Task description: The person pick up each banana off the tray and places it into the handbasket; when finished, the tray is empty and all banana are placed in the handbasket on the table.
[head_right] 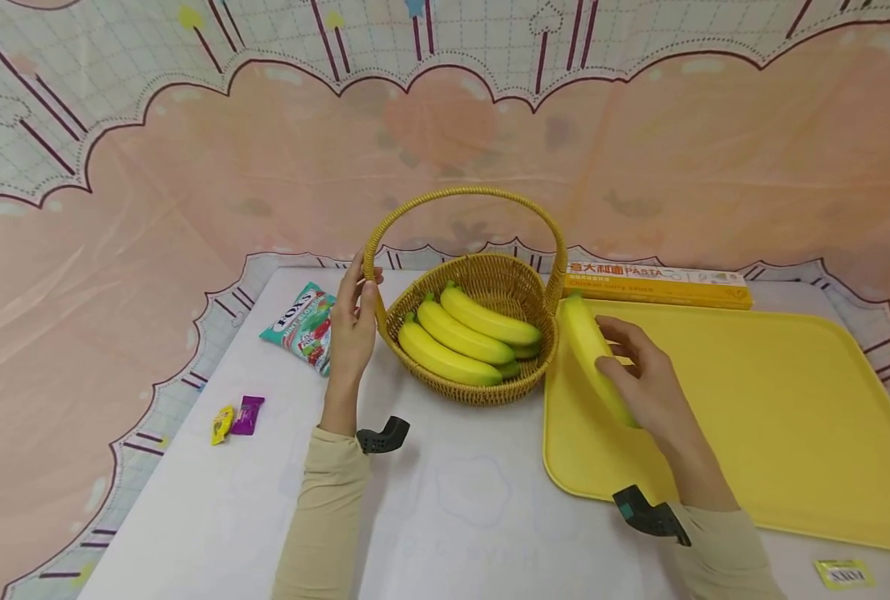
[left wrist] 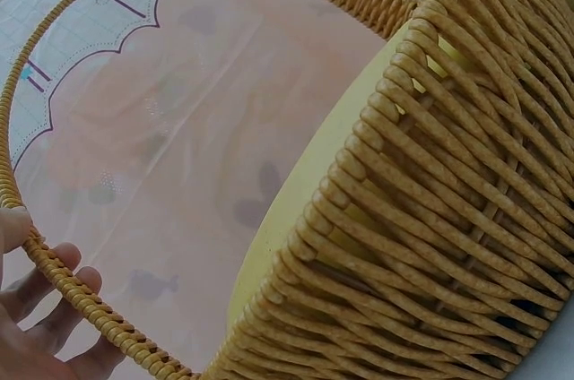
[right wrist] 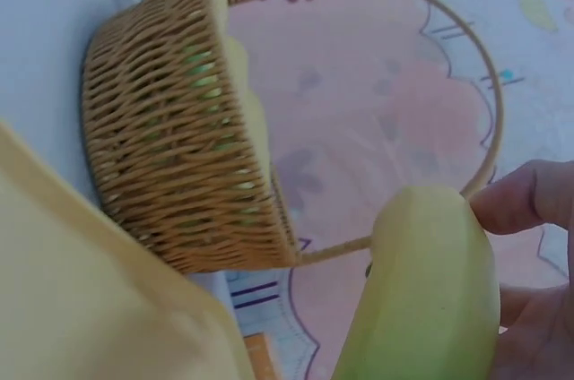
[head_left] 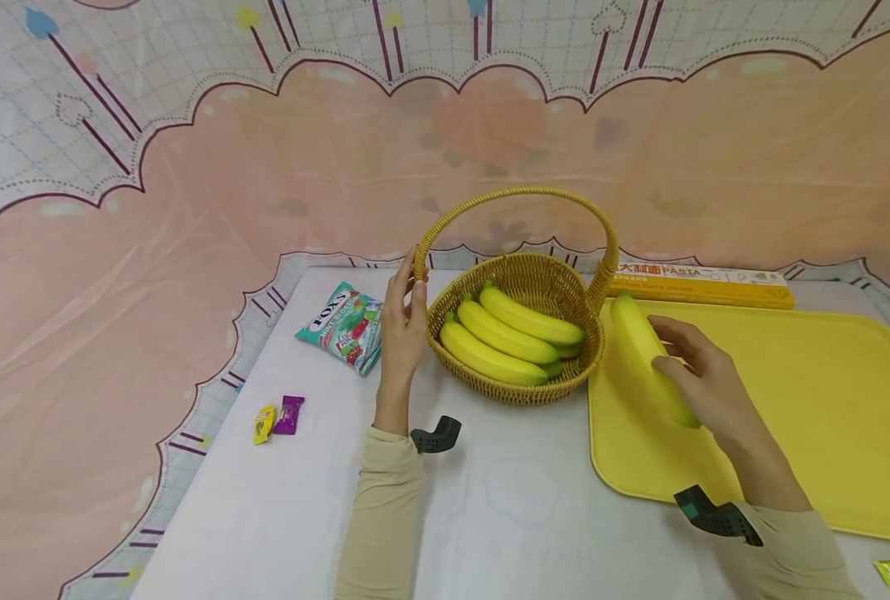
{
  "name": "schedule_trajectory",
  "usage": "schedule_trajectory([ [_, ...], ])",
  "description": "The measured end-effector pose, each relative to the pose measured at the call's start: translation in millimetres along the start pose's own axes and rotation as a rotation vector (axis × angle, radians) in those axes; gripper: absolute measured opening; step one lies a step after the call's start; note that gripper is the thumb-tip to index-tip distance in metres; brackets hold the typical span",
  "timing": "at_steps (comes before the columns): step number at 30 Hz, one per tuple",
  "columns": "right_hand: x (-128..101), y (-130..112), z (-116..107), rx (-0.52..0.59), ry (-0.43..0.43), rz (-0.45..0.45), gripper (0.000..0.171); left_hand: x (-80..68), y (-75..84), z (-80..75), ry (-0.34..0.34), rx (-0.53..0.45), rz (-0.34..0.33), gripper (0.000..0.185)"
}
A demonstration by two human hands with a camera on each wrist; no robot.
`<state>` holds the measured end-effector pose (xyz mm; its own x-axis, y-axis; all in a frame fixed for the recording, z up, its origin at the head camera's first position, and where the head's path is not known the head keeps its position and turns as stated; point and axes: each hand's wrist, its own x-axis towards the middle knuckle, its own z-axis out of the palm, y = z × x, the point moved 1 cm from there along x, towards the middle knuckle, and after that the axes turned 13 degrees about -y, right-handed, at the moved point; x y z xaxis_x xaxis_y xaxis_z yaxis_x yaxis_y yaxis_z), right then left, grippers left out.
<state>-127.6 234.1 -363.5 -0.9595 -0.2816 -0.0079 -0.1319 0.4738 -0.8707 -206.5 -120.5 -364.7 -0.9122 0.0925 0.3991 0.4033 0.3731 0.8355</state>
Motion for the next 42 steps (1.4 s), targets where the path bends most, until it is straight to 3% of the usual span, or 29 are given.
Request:
schedule_trajectory([
  [6, 7, -16, -4, -0.025, -0.006, -0.07, 0.048, 0.4, 0.9, -1.0, 0.003, -0.01, -0.001, 0.045],
  [13, 2, -29, -6, -0.015, 0.061, -0.115, 0.047, 0.8, 1.0, -0.5, -0.007, -0.027, 0.001, 0.046],
  [18, -2, -42, -4, 0.022, 0.114, -0.27, 0.047, 0.8, 1.2, -0.7, -0.005, -0.005, 0.007, 0.044],
  [21, 0, -51, -3, 0.051, 0.079, -0.368, 0.049, 0.7, 0.6, -0.7, -0.003, 0.005, 0.008, 0.044],
  [24, 7, -59, -2, 0.027, 0.033, -0.397, 0.049, 0.3, -0.3, -0.4, -0.002, 0.006, 0.008, 0.044],
  [26, 14, -62, -1, -0.002, -0.002, -0.371, 0.048, 0.2, -0.6, -0.2, -0.004, 0.005, 0.01, 0.044],
  [34, 61, -67, -1, -0.049, -0.2, -0.084, 0.045, 1.7, -1.1, -0.6, -0.01, 0.013, 0.004, 0.044],
  [42, 117, -67, 7, -0.145, -0.382, -0.042, 0.046, 0.1, -3.9, -0.9, -0.003, 0.021, 0.005, 0.044],
])
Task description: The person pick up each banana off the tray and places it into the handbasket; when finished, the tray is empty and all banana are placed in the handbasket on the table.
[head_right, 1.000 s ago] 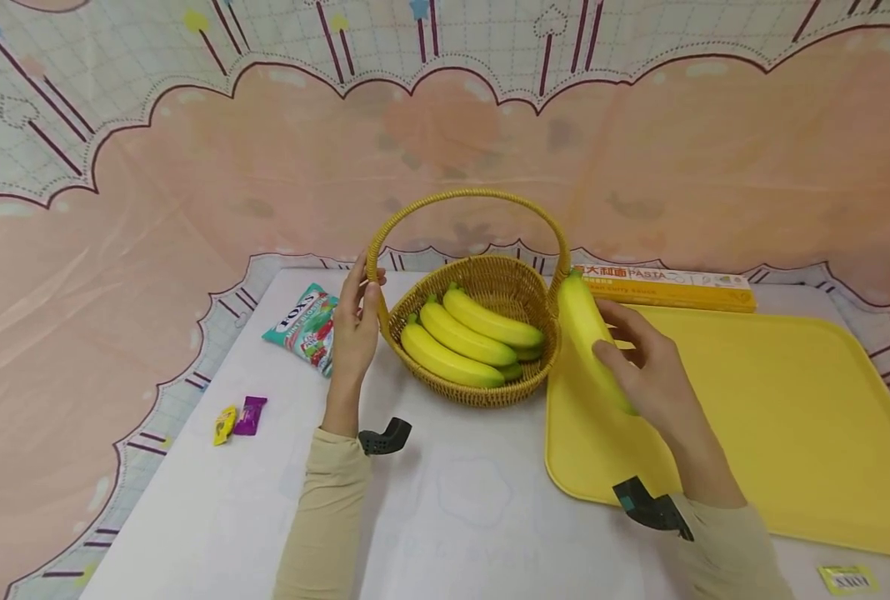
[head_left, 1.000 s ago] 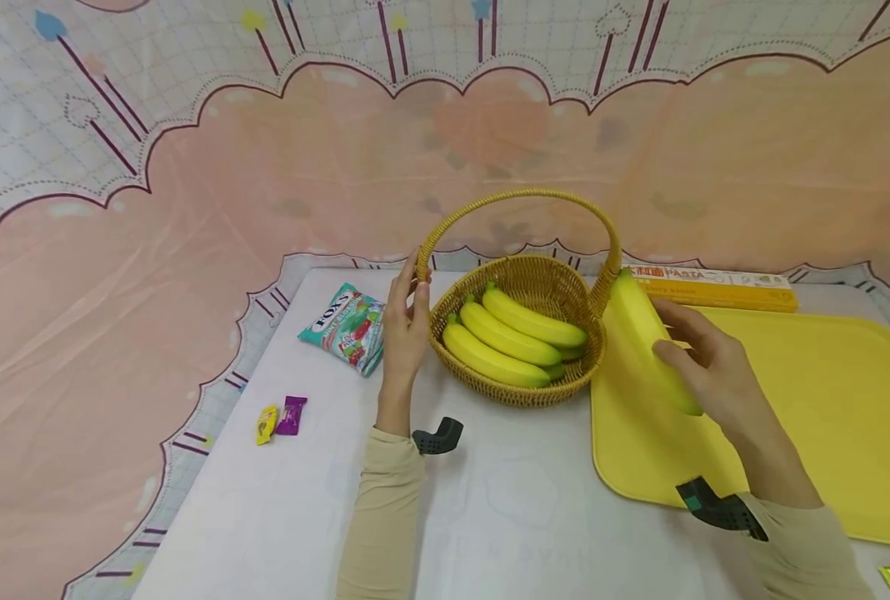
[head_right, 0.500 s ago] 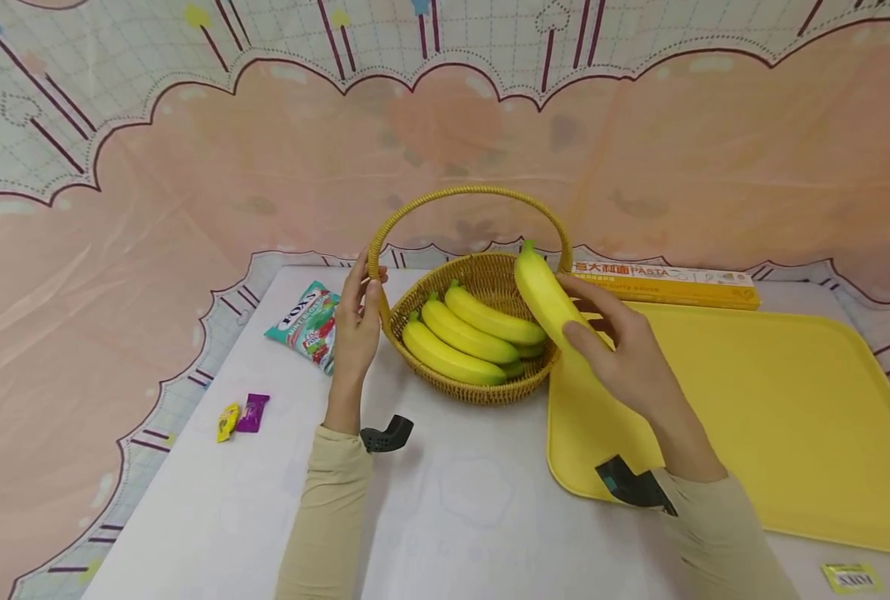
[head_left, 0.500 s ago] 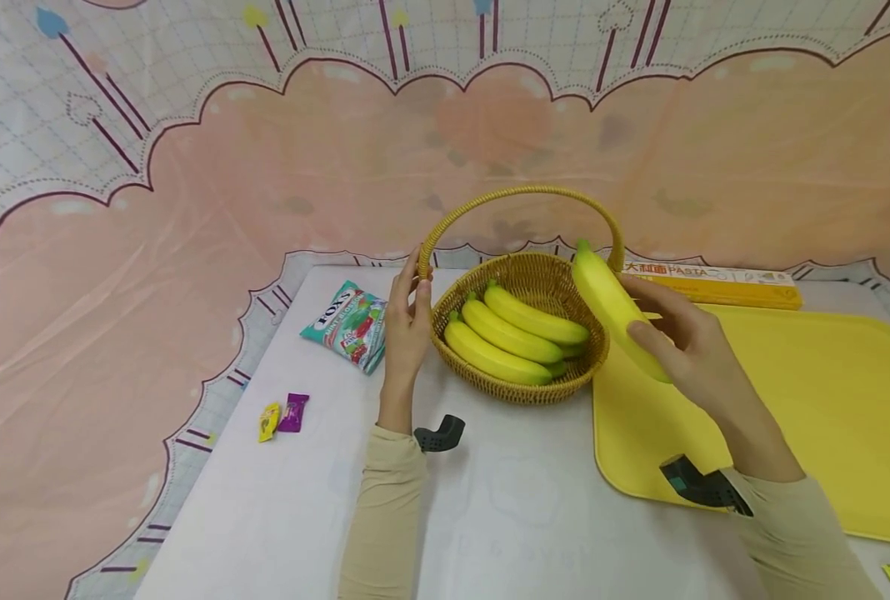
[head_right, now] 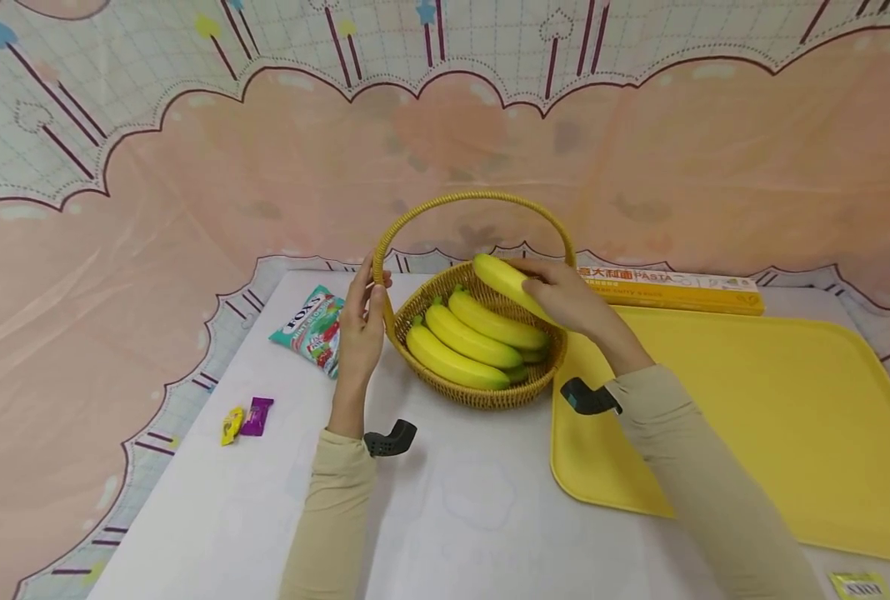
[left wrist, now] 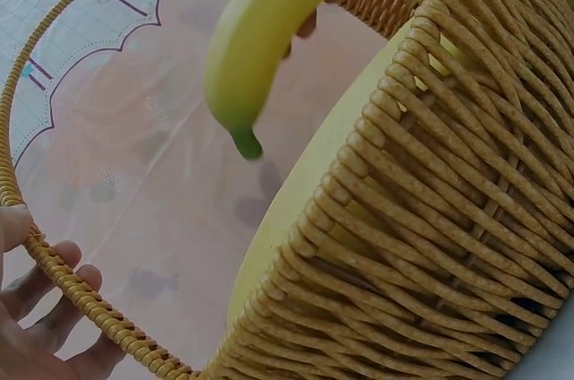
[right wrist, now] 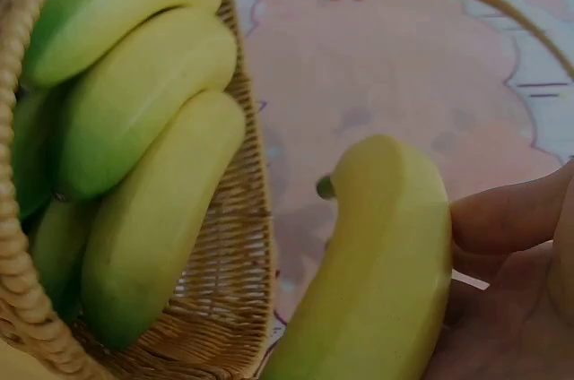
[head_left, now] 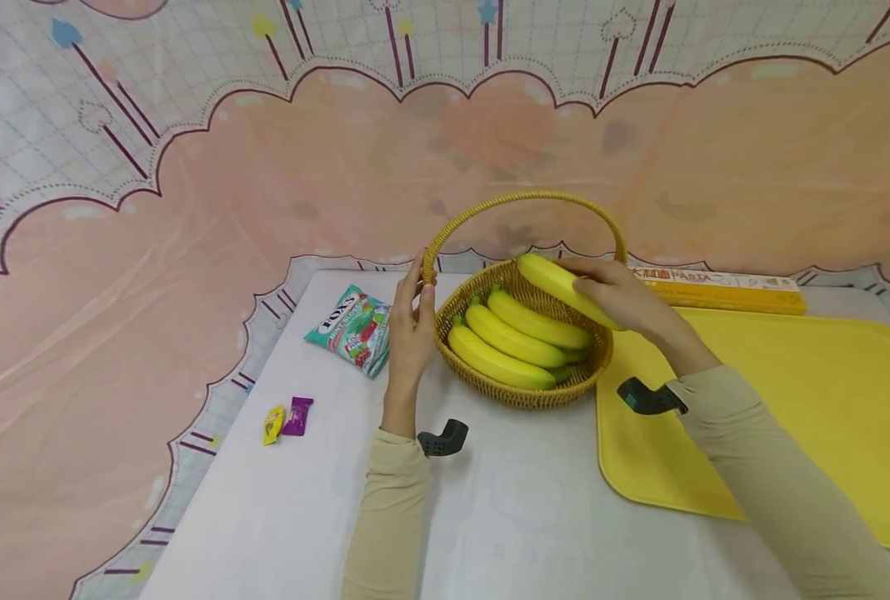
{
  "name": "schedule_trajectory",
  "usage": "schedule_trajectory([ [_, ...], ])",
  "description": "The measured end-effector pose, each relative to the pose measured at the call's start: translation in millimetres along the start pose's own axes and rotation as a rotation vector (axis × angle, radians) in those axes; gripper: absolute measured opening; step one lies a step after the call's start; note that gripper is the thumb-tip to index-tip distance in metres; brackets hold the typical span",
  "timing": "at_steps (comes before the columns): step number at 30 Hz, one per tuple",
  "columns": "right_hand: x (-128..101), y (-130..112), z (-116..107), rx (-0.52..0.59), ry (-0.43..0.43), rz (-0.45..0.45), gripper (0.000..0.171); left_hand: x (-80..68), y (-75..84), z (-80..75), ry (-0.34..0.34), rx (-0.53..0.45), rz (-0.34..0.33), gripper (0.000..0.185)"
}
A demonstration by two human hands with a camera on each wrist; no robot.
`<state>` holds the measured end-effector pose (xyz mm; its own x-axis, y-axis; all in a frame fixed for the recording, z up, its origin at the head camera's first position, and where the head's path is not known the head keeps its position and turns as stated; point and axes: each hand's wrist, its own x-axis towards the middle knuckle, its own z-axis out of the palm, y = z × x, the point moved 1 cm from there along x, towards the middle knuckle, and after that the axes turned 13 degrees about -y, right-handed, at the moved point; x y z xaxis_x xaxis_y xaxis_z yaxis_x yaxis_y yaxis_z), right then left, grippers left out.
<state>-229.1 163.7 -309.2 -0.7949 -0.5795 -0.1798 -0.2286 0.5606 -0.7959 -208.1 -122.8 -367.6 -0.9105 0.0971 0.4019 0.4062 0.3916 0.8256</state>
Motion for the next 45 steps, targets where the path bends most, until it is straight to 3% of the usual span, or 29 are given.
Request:
schedule_trajectory([
  [5, 26, 3, -1, -0.063, -0.098, 0.051, 0.047, -0.2, 0.3, 0.0, -0.001, -0.004, -0.007, 0.043],
  [10, 45, 4, -2, -0.081, -0.137, 0.111, 0.047, 0.1, 1.5, -0.6, -0.003, -0.003, -0.012, 0.044],
  [15, 57, 12, 1, -0.008, -0.161, 0.174, 0.048, -0.2, 1.0, 0.1, -0.004, -0.002, -0.012, 0.044],
  [20, 65, 24, 7, 0.11, -0.227, 0.182, 0.049, -1.5, -0.3, 2.2, -0.005, -0.007, -0.014, 0.044],
  [25, 69, 32, 10, 0.153, -0.263, 0.189, 0.048, -1.3, 1.1, 2.8, -0.004, -0.004, -0.018, 0.044],
  [37, 69, 39, 11, 0.078, -0.243, 0.194, 0.049, 1.0, 3.0, 3.2, -0.002, -0.007, -0.02, 0.045],
  [45, 53, 36, 16, -0.021, -0.113, 0.085, 0.049, -0.3, 5.0, 1.5, -0.013, -0.009, -0.028, 0.045],
])
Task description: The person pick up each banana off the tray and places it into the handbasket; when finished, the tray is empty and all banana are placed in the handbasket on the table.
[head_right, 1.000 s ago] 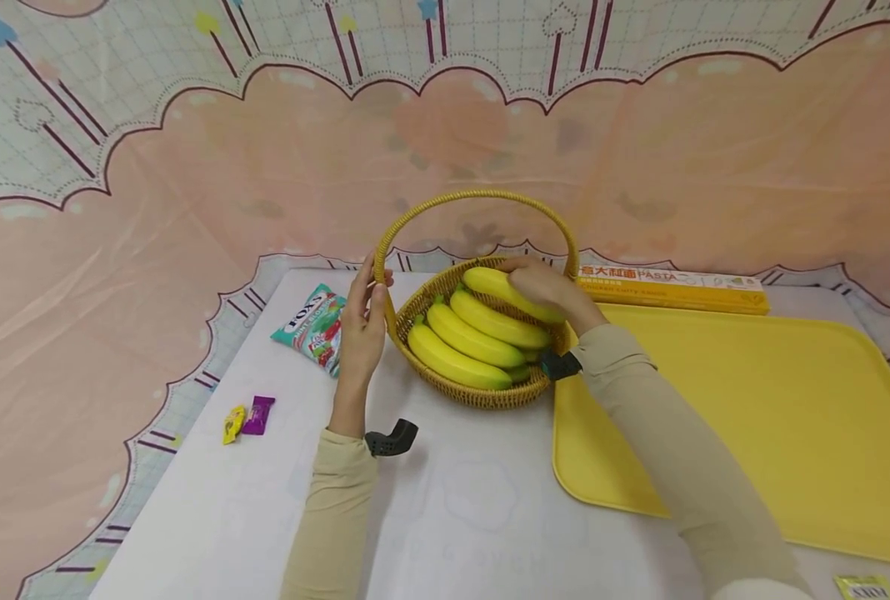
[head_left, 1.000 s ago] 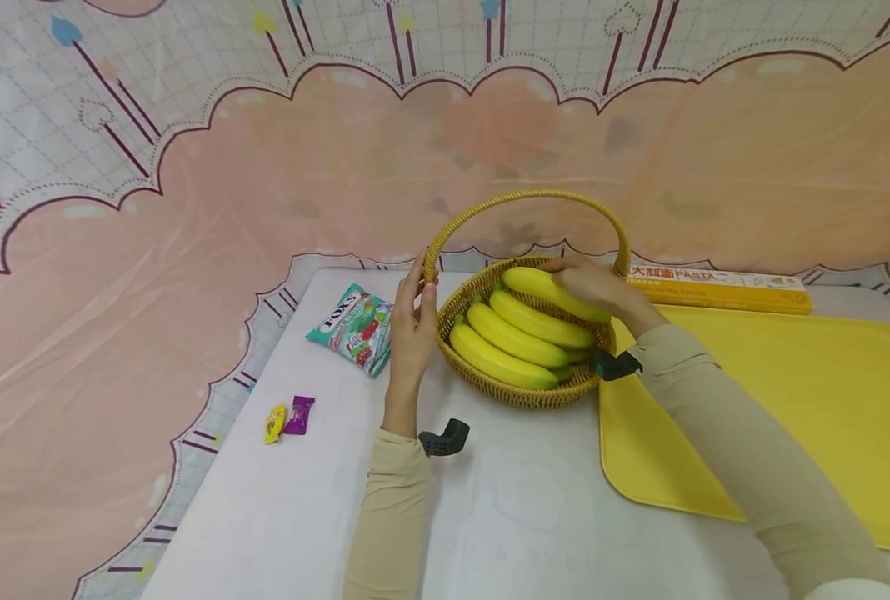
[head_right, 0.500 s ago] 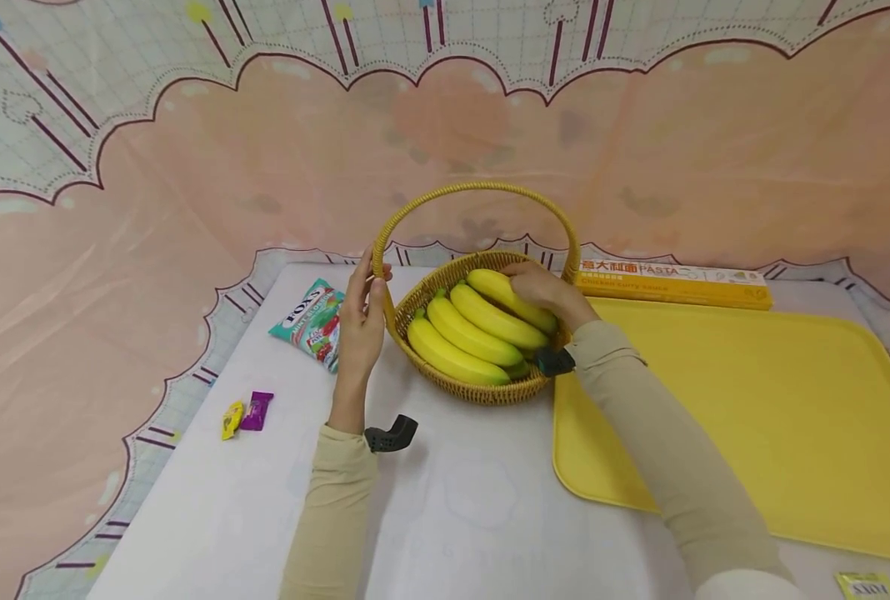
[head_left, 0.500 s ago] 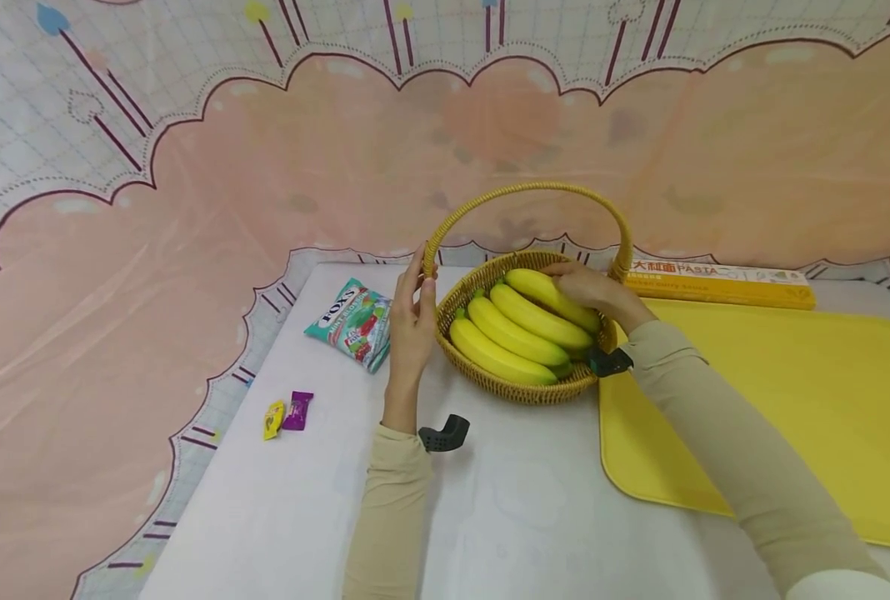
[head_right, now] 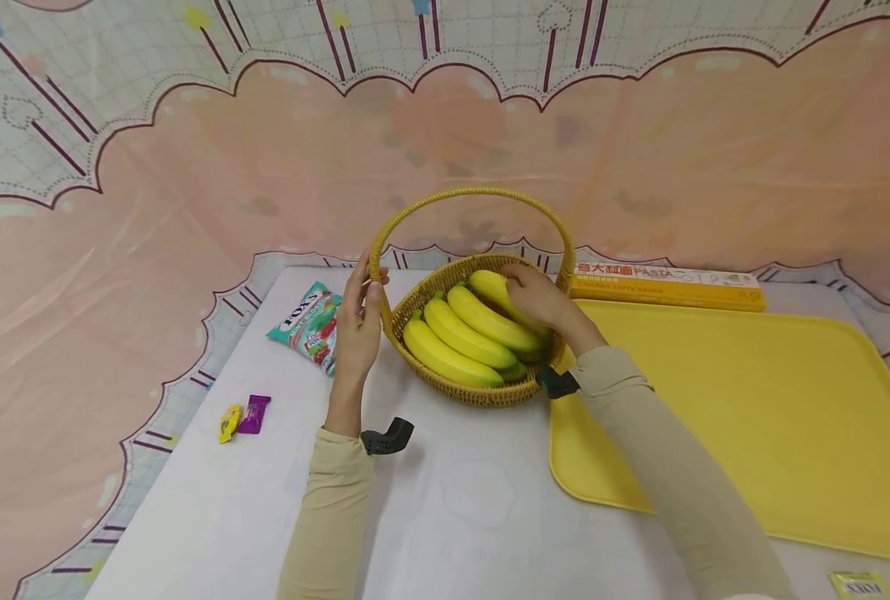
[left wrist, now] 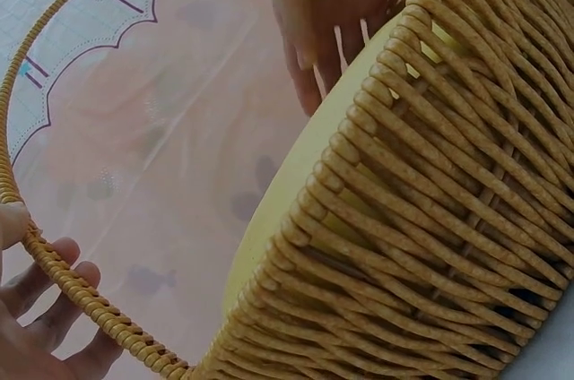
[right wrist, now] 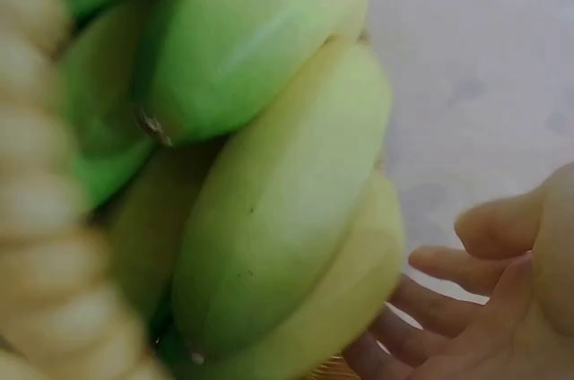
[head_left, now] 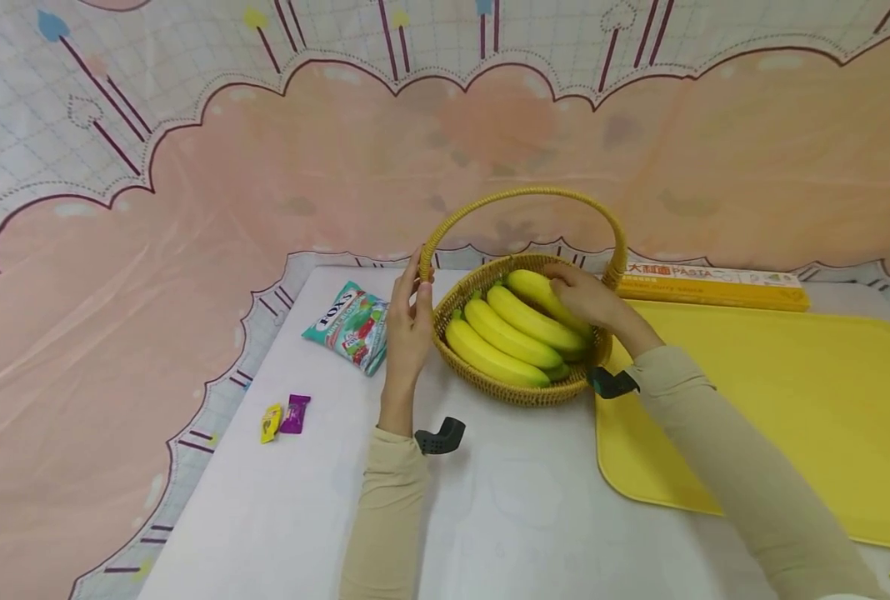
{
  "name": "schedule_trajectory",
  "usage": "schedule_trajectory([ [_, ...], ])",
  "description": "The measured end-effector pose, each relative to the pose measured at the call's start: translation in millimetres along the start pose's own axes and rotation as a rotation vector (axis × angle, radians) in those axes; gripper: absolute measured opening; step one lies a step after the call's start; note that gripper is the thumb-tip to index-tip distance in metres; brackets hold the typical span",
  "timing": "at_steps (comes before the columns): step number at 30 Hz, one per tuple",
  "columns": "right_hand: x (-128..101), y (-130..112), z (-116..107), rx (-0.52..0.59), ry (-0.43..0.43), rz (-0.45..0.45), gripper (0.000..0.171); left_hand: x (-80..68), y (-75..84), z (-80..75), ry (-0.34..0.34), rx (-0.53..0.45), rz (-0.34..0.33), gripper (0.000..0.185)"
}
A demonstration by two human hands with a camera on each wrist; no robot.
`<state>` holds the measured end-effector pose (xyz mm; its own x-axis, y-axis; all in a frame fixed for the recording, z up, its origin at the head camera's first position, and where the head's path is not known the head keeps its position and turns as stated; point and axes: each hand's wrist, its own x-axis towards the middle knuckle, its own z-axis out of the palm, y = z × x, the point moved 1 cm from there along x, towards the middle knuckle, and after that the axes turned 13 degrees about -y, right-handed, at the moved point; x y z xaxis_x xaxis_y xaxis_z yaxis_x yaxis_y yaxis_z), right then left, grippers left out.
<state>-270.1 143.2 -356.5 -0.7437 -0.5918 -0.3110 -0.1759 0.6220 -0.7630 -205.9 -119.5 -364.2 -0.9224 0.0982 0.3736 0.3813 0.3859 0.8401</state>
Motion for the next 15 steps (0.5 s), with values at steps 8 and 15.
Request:
schedule_trajectory([
  [8, -49, -5, 11, -0.045, 0.075, -0.094, 0.052, -1.3, -6.3, -6.7, -0.014, -0.011, 0.013, 0.046],
  [15, -119, 25, 21, -0.029, 0.183, -0.103, 0.047, -11.5, 2.3, -20.9, -0.146, 0.046, -0.036, 0.053],
])
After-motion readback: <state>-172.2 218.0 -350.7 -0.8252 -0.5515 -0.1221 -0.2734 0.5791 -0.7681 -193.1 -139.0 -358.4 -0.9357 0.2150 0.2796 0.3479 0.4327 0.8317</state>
